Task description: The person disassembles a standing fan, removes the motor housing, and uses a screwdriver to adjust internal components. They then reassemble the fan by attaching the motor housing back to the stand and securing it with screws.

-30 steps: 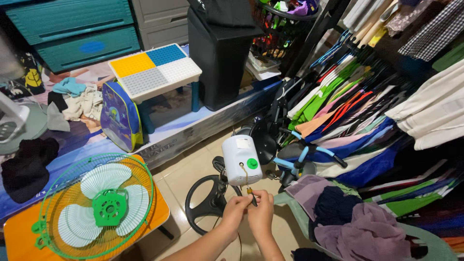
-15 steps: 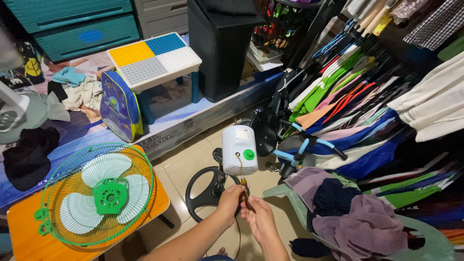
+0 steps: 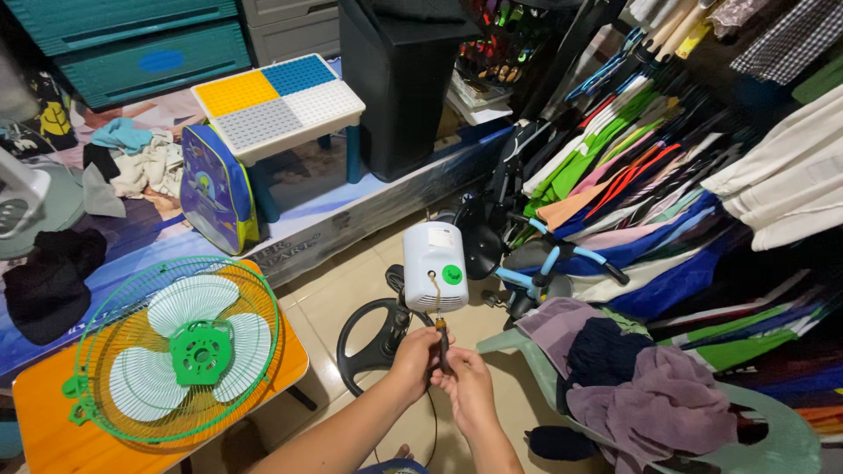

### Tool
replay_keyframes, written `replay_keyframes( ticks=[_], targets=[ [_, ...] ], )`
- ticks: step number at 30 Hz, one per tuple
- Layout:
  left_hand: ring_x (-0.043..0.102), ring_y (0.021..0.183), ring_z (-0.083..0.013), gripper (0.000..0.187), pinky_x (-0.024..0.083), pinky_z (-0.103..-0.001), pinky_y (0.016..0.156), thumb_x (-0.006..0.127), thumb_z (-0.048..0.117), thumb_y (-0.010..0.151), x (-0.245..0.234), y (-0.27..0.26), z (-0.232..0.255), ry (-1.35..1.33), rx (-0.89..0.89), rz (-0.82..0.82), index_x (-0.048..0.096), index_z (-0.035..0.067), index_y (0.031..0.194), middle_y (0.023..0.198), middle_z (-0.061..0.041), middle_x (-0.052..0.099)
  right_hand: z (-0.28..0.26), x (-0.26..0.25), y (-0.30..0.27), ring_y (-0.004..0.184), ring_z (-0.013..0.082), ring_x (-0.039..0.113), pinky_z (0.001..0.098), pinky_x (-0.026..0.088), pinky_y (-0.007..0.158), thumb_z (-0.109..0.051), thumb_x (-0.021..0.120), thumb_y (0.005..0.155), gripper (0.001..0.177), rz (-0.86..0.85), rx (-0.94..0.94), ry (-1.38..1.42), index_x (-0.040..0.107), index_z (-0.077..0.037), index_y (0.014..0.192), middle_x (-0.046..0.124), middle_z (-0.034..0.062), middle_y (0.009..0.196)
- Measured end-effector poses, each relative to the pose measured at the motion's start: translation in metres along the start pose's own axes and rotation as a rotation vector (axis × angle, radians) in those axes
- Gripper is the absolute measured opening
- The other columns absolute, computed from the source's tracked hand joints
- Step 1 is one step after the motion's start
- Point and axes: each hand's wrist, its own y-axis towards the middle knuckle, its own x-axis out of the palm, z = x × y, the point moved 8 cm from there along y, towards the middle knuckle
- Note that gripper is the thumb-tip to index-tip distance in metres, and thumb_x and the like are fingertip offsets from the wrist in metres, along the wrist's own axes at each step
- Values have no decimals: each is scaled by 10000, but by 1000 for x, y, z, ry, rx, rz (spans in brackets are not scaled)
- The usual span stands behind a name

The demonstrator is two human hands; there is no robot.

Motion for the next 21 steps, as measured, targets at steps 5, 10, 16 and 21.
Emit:
replay_keyframes(
  ticks=[5,10,16,21],
  targets=[
    [533,533,-138,171,409,-282,437,633,193,1015,5,-6,3,96,-16,-61,613,46,930,718,-39,584,-7,4,5,717,187,641,343,539,626,-34,738,873,290,34,-192,-248,536,9,1077,632,106,878],
    [482,500,-133,185,353,-293,399,606,230,958,1,-8,6,103,-25,-39,666,55,958,704,-38,601,11,2,7,675,214,632,339,541,604,-150,643,895,250,-36,30,76,550,-8,1078,644,134,881],
    [614,703,-123,206,502,-282,630,677,165,986,-9,7,0,217,-3,-2,645,-4,1100,872,-54,656,7,-5,15,740,214,633,350,534,641,-44,706,898,295,23,-58,-102,521,-14,1125,610,116,927],
    [587,662,-144,242,481,-287,605,661,116,918,-22,21,-3,179,40,44,640,43,1148,856,-55,671,15,-6,15,725,232,637,356,550,646,-134,646,934,250,-30,39,68,560,24,1108,649,139,941]
  ],
)
